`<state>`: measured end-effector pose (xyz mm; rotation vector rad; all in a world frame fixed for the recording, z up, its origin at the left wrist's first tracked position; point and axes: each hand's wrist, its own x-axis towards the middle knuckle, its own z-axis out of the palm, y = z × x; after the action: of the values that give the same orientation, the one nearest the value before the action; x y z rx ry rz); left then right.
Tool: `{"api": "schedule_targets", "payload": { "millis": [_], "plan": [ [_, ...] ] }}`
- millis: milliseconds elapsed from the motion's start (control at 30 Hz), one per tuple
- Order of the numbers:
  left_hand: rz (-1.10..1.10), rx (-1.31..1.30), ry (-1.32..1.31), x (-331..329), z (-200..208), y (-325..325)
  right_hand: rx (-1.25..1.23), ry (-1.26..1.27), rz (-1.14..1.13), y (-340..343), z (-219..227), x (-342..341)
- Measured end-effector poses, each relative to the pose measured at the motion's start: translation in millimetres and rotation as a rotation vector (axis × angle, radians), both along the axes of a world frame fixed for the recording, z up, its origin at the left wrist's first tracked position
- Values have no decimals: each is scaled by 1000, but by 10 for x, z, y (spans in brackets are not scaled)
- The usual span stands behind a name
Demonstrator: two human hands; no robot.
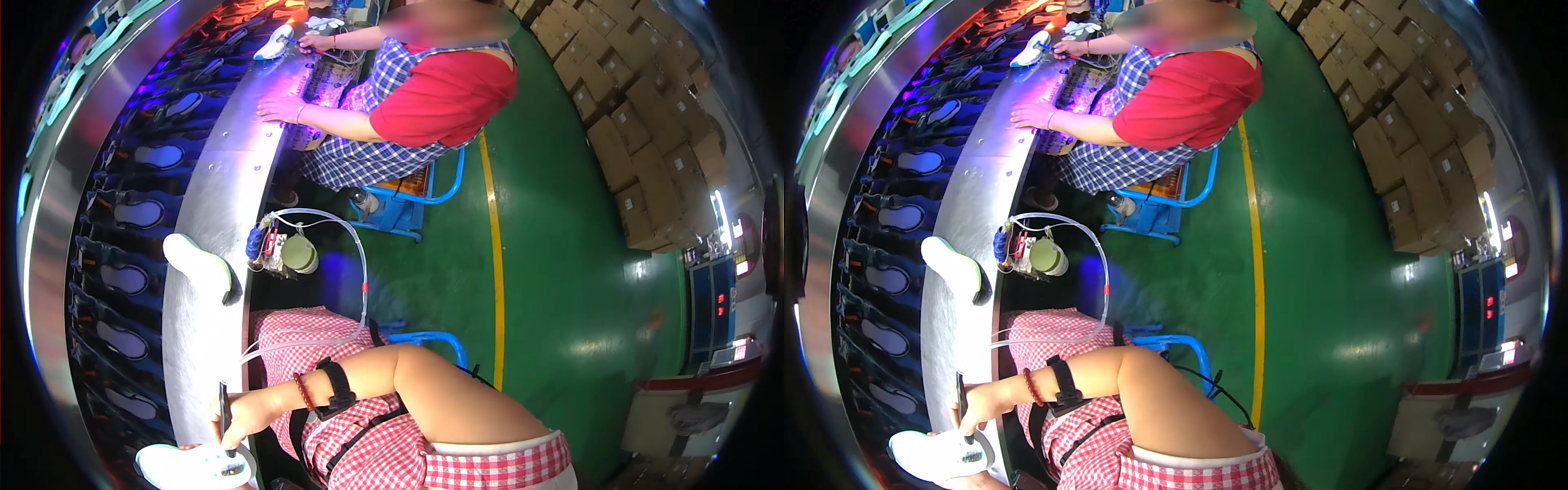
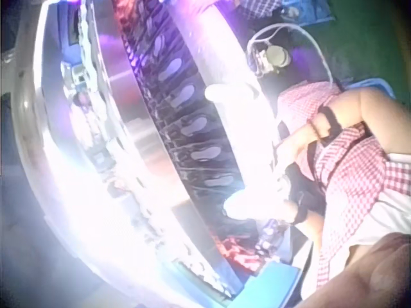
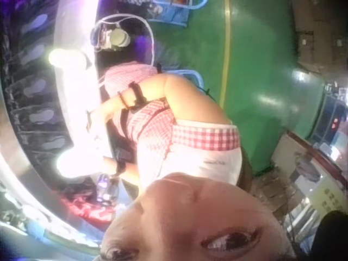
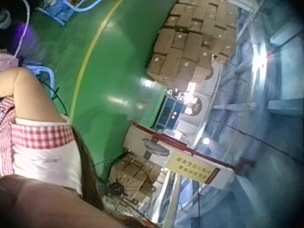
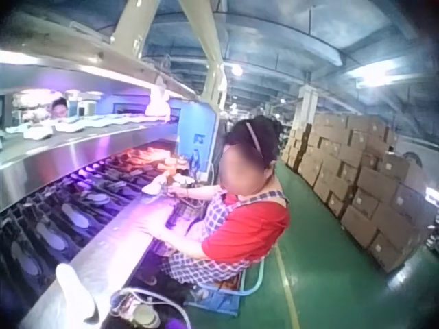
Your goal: Applying adhesive or primer to the interior of shoe soles using a brush on an assembly line.
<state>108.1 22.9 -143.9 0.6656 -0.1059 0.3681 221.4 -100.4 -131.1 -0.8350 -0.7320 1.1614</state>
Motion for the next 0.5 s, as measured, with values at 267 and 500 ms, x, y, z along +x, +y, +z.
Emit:
{"api": "schedule_targets", "payload": {
  "millis": [267,500],
  "plan": [
    [3,-95,-28,-28,65,-24,-91,112,124,180,-14,-130],
    [25,-127,-76,-75,222,-7,-124,144,147,269,-10,-163]
  ]
}}
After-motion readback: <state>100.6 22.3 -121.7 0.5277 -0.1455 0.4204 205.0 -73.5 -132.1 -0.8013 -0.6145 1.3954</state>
